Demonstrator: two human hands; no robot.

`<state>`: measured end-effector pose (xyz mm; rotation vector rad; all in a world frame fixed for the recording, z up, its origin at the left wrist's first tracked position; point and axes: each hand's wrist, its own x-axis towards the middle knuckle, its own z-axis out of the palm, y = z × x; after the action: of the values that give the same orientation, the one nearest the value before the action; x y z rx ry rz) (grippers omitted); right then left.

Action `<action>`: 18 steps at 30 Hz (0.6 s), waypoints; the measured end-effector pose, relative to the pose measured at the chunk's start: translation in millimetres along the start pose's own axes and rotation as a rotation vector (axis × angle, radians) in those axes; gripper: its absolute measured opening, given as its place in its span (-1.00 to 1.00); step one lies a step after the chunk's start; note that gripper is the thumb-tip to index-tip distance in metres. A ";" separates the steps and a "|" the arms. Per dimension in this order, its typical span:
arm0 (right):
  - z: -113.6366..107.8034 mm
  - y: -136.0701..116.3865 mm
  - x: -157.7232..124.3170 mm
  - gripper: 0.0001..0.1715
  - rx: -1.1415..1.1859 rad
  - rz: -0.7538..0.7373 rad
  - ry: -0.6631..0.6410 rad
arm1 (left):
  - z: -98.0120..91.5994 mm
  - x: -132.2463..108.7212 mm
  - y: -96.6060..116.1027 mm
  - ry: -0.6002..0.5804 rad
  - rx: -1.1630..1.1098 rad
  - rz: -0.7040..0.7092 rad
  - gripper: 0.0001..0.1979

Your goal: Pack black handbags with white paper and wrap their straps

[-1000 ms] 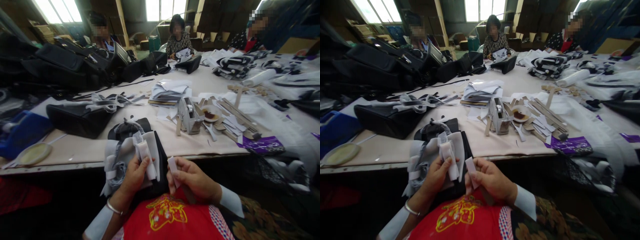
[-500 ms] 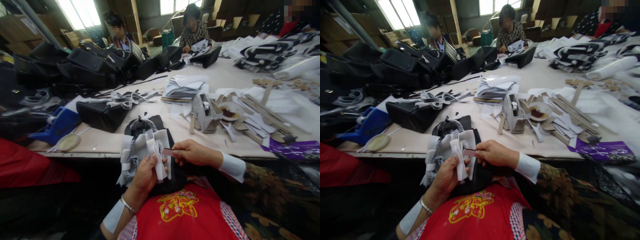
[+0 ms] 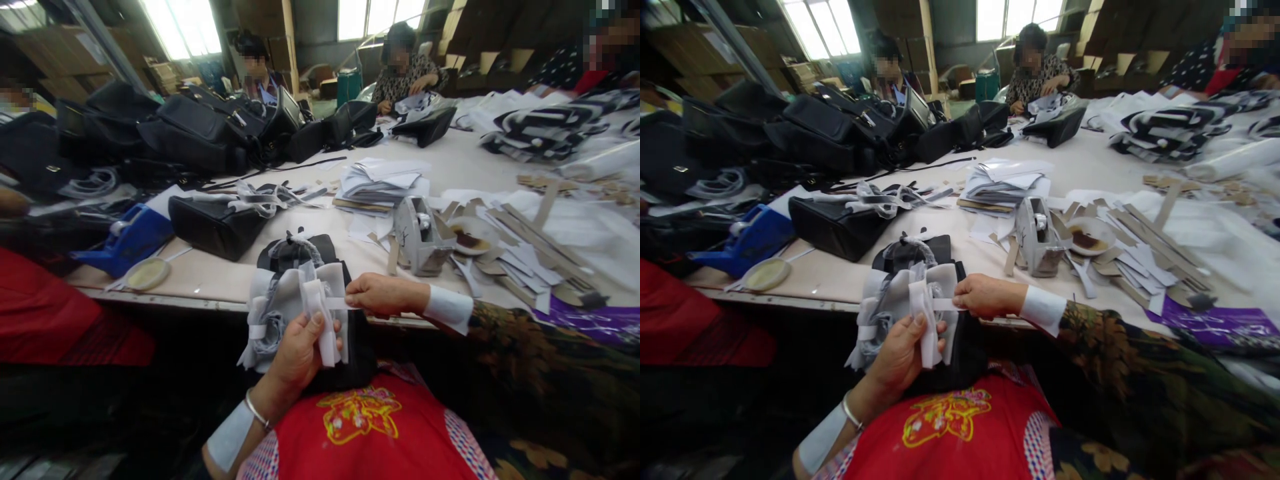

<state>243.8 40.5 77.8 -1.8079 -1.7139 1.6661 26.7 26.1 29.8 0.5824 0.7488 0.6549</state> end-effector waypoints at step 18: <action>2.2 -0.3 28.3 -0.62 0.095 -0.077 -0.139 | 5.0 -11.8 5.2 0.075 0.333 0.140 -0.65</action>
<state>234.5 61.1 60.7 -1.5996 -1.7018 1.8462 22.3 19.9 41.4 0.9255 0.9008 0.6890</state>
